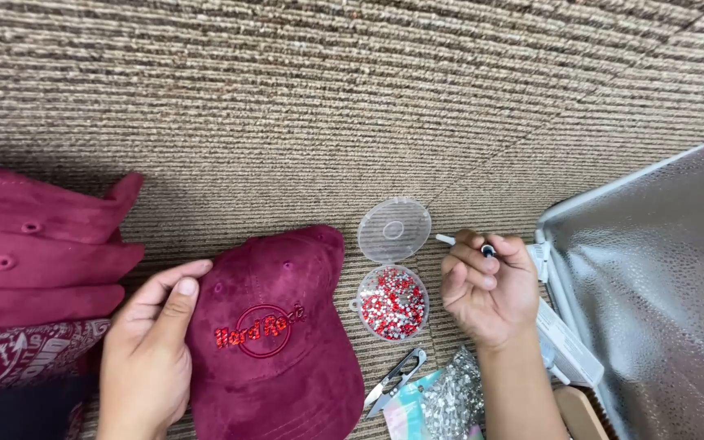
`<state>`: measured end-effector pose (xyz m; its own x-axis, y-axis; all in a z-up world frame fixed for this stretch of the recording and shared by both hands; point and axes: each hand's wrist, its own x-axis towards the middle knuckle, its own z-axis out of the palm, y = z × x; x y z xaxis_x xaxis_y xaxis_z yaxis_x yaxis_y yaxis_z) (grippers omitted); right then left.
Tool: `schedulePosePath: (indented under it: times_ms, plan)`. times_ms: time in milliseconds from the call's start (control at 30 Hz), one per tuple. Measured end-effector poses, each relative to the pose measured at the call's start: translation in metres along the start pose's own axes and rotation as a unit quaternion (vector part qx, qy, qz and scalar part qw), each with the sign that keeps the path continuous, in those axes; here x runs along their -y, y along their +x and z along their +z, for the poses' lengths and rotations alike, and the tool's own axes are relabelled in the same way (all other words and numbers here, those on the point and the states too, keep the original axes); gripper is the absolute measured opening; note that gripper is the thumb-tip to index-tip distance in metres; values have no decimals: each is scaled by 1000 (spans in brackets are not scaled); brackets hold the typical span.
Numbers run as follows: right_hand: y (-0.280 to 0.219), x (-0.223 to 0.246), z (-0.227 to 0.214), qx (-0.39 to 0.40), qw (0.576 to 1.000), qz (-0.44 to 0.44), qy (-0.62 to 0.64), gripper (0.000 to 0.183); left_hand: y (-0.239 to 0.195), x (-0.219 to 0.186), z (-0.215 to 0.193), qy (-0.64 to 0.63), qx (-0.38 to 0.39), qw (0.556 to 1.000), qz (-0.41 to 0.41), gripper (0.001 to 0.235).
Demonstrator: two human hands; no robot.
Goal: The person is decorating a maroon baseball cap with red and silver rhinestones. They use a fine-tipped tool to pick up individual rhinestones from a container and place them onto the 'Hard Rock' logo on the cap, which has been pre-coated with adhesive.
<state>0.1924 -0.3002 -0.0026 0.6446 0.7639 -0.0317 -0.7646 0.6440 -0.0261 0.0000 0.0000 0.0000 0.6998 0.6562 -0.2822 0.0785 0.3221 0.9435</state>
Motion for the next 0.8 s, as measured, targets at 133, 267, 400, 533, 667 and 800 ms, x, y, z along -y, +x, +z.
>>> schedulePosePath:
  times_ms: [133, 267, 400, 533, 667, 800]
  plan:
    - [1, -8, 9, 19, 972, -100, -210, 24, 1, 1, -1, 0, -1, 1000, 9, 26]
    - [-2, -7, 12, -2, 873, -169, -457, 15, 0, -4, 3, 1, -4, 1000, 0, 27]
    - [-4, 0, 5, -40, 757, -120, -640, 18, 1, 1, 1, 13, 1, 1000, 16, 27]
    - [-5, -3, 5, -54, 752, -100, -649, 14, 1, 2, 2, 0, -3, 1000, 5, 26]
    - [-6, -3, 6, -18, 739, -100, -666, 7, 2, 4, 1, 9, -3, 1000, 18, 25]
    - [-3, -9, 7, -32, 691, -173, -701, 14, 2, 5, 0, 1, -2, 1000, 15, 25]
